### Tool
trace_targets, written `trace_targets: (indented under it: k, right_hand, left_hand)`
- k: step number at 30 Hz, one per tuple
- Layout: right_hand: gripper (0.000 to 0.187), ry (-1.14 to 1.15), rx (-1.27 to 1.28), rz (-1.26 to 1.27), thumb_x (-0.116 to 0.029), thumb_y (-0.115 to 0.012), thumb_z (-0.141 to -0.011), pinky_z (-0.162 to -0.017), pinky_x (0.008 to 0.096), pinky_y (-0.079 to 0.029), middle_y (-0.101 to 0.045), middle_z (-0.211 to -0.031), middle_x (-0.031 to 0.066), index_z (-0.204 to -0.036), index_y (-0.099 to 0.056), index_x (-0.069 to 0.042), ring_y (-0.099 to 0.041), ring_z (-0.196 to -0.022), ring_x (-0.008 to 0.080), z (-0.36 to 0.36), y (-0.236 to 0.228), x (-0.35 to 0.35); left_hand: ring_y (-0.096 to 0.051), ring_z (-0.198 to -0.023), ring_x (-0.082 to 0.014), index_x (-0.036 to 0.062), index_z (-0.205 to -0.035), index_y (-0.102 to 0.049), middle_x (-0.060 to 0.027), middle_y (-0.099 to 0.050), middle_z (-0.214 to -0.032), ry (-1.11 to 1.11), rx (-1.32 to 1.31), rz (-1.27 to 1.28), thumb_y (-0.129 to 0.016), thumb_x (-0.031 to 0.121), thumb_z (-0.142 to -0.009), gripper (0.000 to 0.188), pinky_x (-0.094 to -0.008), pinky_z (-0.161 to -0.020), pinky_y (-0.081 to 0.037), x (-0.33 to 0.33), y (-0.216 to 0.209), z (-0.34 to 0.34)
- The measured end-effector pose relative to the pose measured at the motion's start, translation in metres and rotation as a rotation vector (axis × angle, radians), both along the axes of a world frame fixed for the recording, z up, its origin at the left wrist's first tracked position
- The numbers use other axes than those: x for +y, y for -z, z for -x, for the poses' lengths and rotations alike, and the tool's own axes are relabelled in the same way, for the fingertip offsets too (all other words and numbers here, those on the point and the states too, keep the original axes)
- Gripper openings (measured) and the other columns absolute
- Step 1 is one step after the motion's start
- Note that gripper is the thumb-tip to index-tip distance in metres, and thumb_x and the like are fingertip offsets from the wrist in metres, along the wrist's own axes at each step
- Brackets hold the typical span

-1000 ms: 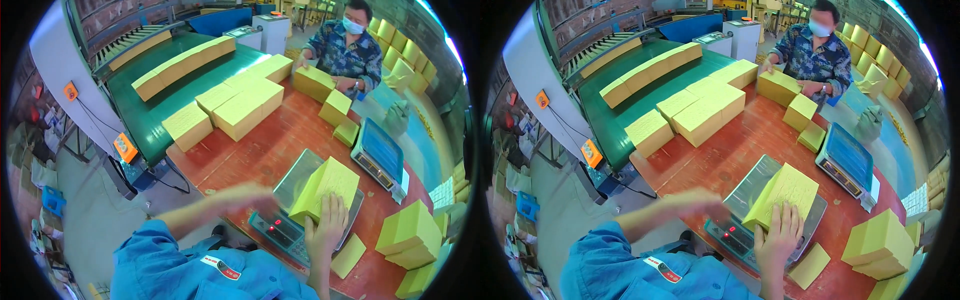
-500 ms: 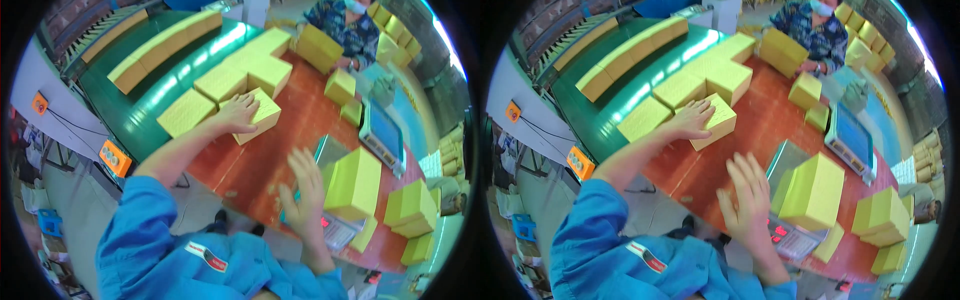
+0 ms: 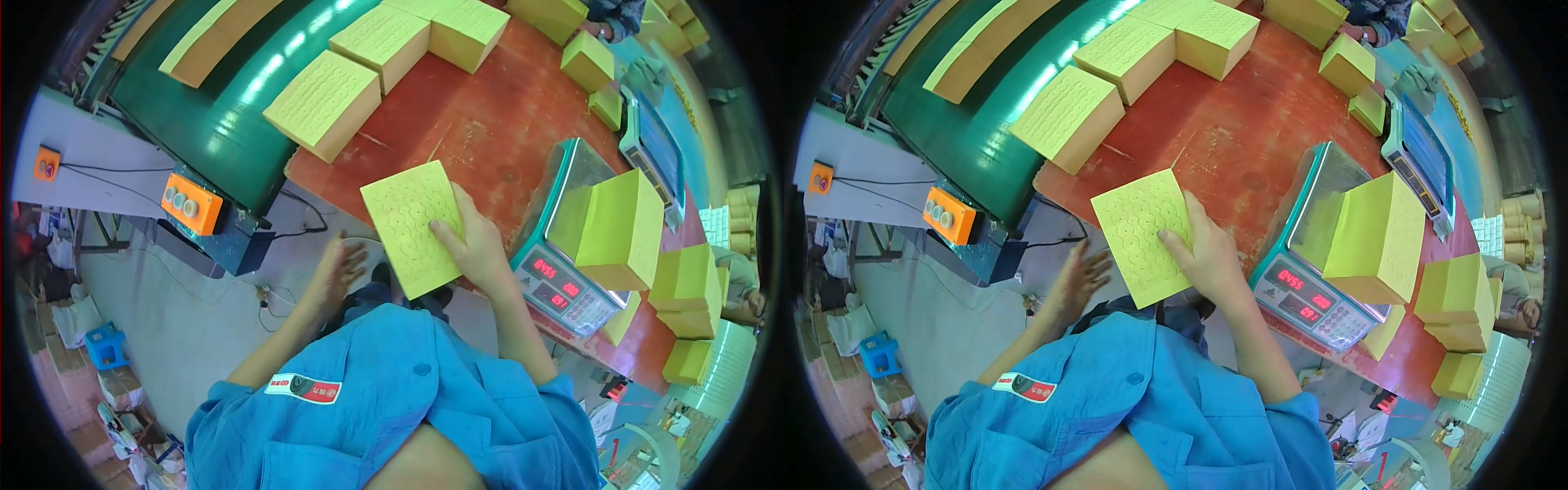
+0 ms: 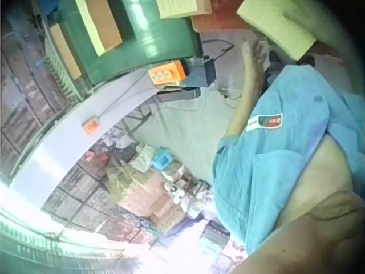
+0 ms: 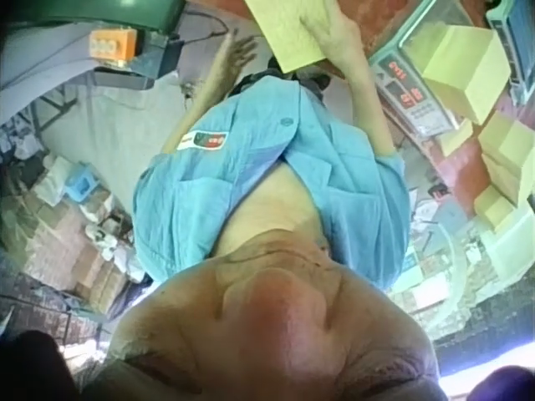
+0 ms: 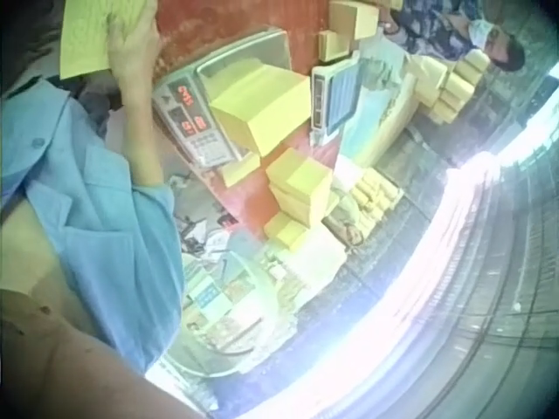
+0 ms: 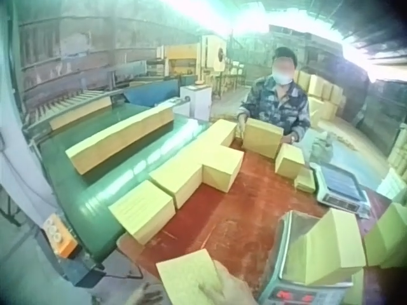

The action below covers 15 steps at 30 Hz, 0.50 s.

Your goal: Weighing yellow blocks on a digital scale and sorting them onto a conveyor belt.

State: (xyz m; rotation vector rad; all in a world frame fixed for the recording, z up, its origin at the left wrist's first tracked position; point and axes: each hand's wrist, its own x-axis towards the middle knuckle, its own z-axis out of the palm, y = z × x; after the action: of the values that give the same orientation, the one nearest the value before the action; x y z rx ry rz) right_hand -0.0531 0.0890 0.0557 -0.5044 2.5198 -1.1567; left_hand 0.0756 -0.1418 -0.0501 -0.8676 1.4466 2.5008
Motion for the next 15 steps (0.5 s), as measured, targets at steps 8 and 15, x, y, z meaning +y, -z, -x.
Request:
trace_targets:
  k: [8, 15]
  right_hand:
    - [0.074, 0.187, 0.078, 0.042, -0.04, -0.062, -0.089, -0.099, 0.042, -0.045, -0.052, -0.131, 0.0297, -0.143, -0.035, 0.004, -0.055, -0.12, 0.0389, -0.052, 0.03, -0.009]
    - [0.073, 0.112, -0.103, 0.576, -0.036, -0.061, -0.092, -0.099, 0.0391, -0.045, -0.053, -0.132, 0.0223, -0.146, -0.03, 0.002, -0.057, -0.117, 0.0291, -0.063, -0.045, 0.056]
  left_hand:
    - [-0.037, -0.138, -0.0274, 0.0105, -0.152, -0.018, -0.0112, -0.034, -0.15, 0.141, 0.324, -0.203, -0.056, 0.039, -0.093, 0.076, -0.0412, -0.114, -0.031, 0.046, -0.057, 0.014]
    - [-0.042, -0.135, -0.0275, 0.0085, -0.15, -0.02, -0.0152, -0.037, -0.147, 0.206, 0.33, 0.048, -0.051, 0.021, -0.092, 0.067, -0.0421, -0.108, -0.04, 0.069, -0.137, 0.021]
